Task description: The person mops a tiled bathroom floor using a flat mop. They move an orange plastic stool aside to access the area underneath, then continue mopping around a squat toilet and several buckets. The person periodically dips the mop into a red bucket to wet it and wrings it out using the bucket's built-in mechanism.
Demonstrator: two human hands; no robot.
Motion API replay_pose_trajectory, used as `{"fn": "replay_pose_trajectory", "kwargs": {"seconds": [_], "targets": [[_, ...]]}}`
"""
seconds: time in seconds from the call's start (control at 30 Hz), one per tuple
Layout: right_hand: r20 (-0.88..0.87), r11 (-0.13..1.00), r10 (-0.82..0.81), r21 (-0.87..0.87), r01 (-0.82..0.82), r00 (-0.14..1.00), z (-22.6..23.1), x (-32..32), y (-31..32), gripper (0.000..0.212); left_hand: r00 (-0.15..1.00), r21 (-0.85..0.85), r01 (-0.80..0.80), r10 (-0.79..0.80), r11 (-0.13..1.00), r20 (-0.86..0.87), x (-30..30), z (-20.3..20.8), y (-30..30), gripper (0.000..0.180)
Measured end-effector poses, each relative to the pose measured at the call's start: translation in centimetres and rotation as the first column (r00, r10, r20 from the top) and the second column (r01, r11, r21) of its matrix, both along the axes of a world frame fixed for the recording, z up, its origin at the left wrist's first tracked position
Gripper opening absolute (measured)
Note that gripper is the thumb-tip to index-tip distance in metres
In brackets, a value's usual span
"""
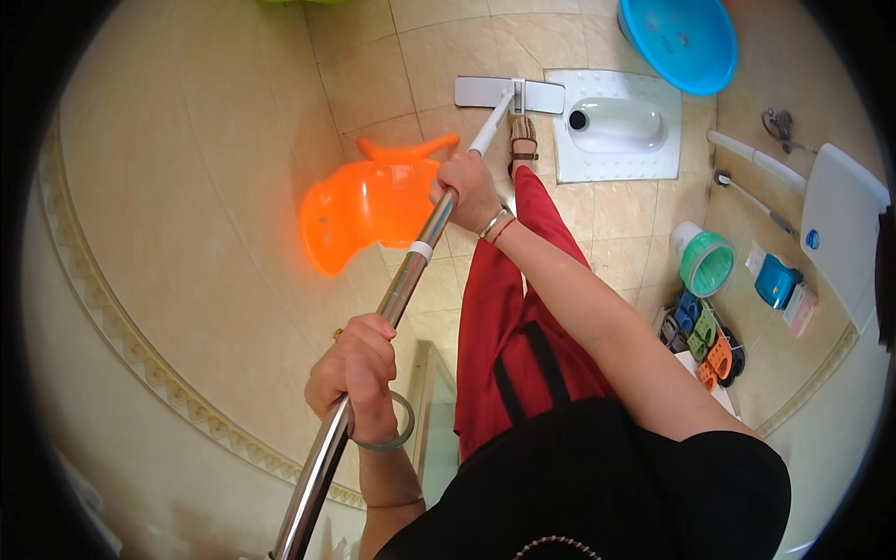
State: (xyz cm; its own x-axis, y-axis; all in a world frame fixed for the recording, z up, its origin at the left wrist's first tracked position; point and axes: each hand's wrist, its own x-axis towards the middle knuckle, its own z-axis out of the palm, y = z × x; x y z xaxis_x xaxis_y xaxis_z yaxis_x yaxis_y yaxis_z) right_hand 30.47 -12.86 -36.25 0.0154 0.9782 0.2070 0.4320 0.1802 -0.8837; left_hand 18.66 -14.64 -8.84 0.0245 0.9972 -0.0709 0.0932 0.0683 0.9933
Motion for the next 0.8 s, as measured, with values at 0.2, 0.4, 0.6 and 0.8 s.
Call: {"fn": "replay_pose_trajectory", "kwargs": {"seconds": [0.2,0.4,0.6,0.8], "targets": [[-0.034,0.997,-0.036,-0.066,0.034,0.999,0.5,-0.7,-4.8,0.021,0.999,-0.046,0.047,-0.045,0.998,0.030,-1.1,0.2,-3.2,0.030],[0.036,0.985,-0.071,-0.157,0.075,0.997,1.4,-1.4,-7.9,0.021,0.995,-0.092,0.093,-0.089,0.991,0.043,-1.7,0.7,-3.9,0.028],[0.049,0.964,-0.043,-0.261,0.054,0.998,0.8,-2.1,-10.3,0.021,0.996,-0.176,0.074,-0.064,0.982,0.067,-2.8,0.2,-3.6,0.028],[0.029,0.958,0.083,-0.279,-0.071,0.996,1.5,-1.3,-8.5,0.018,0.990,-0.156,-0.002,0.024,0.988,0.138,-2.8,-0.1,-2.1,0.027]]}}
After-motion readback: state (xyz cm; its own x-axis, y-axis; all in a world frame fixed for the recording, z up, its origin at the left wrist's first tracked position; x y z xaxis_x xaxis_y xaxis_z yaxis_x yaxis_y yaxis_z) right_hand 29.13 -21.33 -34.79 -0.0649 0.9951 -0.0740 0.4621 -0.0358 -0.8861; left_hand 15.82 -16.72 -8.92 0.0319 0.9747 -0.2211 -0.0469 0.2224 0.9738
